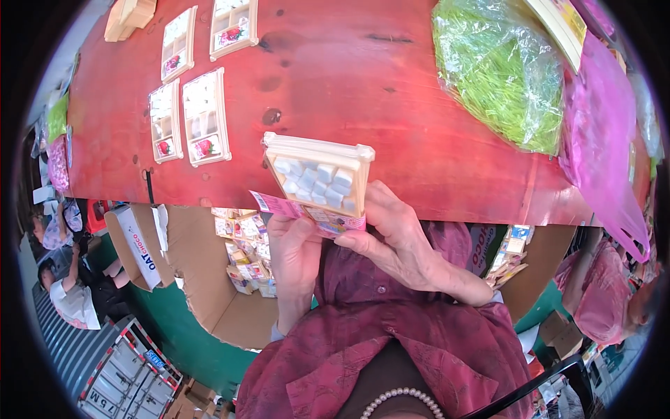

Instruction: Applying adhesive labels to small plastic trays of marshmallows and placing them into a cardboard box.

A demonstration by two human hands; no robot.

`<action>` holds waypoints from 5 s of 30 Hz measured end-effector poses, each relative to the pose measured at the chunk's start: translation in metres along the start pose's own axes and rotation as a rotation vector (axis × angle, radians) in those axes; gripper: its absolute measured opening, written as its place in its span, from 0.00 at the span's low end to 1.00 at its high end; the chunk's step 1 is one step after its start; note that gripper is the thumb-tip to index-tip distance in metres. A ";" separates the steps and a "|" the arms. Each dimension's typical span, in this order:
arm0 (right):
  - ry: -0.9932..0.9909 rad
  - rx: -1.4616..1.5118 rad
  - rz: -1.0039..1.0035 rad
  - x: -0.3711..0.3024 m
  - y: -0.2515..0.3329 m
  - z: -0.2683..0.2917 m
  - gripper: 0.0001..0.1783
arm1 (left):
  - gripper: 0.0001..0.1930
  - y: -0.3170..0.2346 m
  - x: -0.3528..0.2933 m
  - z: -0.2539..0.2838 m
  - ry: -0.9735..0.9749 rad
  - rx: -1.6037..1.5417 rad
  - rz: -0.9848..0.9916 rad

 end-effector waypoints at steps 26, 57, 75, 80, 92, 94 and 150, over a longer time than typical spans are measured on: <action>-0.418 0.122 0.114 -0.021 -0.018 0.012 0.15 | 0.11 -0.003 -0.008 -0.033 0.107 0.273 -0.297; 0.187 0.801 0.423 -0.024 -0.046 0.041 0.15 | 0.10 0.013 -0.015 -0.089 0.775 0.491 0.010; 0.143 0.854 0.449 -0.026 -0.044 0.045 0.14 | 0.05 0.025 -0.008 -0.096 0.843 0.426 0.310; 0.138 0.910 0.423 -0.026 -0.047 0.044 0.13 | 0.06 0.026 -0.009 -0.096 0.875 0.471 0.304; 0.047 0.877 0.412 -0.028 -0.044 0.043 0.15 | 0.06 0.027 -0.013 -0.100 0.827 0.644 0.267; 0.064 0.876 0.412 -0.027 -0.045 0.044 0.14 | 0.06 0.027 -0.011 -0.101 0.830 0.675 0.274; 0.132 1.226 0.381 -0.033 -0.043 0.035 0.11 | 0.12 0.055 -0.019 -0.107 0.489 0.291 0.380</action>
Point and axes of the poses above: each hand's wrist, its own x-axis towards the middle knuckle, its own z-axis out of the back of the hand, y = z × x, the point moved 5 cm from there along x, towards the middle knuckle, and after that the axes turned 3 degrees about -z, right-handed, at the moved point
